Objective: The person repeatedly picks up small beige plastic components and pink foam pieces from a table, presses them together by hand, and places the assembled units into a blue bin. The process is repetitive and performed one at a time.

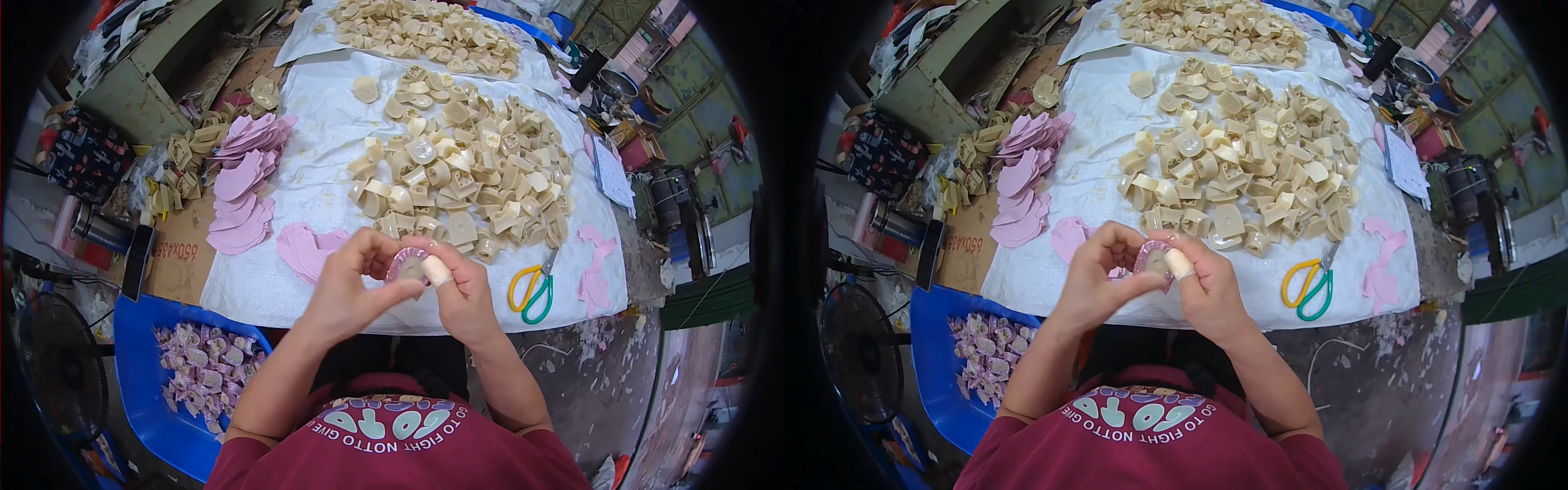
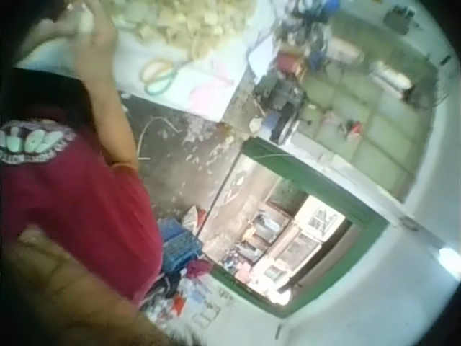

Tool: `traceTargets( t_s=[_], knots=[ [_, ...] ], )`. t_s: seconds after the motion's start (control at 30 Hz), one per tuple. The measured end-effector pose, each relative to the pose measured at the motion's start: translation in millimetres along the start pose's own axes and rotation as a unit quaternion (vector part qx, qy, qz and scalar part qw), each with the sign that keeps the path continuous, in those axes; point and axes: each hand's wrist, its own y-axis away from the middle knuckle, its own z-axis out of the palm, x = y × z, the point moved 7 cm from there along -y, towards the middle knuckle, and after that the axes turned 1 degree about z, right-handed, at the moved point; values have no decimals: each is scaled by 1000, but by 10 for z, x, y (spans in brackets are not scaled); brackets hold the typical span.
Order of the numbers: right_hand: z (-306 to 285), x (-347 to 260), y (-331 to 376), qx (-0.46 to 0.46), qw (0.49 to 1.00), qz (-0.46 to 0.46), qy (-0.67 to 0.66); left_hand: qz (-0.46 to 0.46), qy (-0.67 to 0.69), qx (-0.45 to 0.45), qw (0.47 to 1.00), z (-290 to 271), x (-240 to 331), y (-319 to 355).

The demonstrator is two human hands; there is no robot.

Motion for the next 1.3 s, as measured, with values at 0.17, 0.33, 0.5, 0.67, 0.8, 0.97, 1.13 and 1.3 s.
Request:
traceTargets(
  t_s=[0.17,0.33,0.5,0.67,0.8,0.97,1.13,1.3],
  knots=[
    [-8,-62,-13,43,996,-58,49,-12,97,23,995,-73,36,32],
    [13,305,101,-16,978,168,-122,75,-15,61,995,-70,96,97],
    [117,349,62,39,981,134,-136,106,-50,71,991,37,77,150],
    [161,262,111,75,990,78,-93,4,114,-6,993,-60,-13,90],
    [163,299,149,95,983,118,-107,44,-38,42,997,0,22,133],
    [156,587,66,12,917,218,-332,-56,52,40,996,38,-107,157],
    [218,498,82,-73,855,288,-424,146,-112,-65,981,-34,323,42],
    [-83,331,37,99,973,95,-185,64,-28,-35,997,-155,13,107]
  ],
)
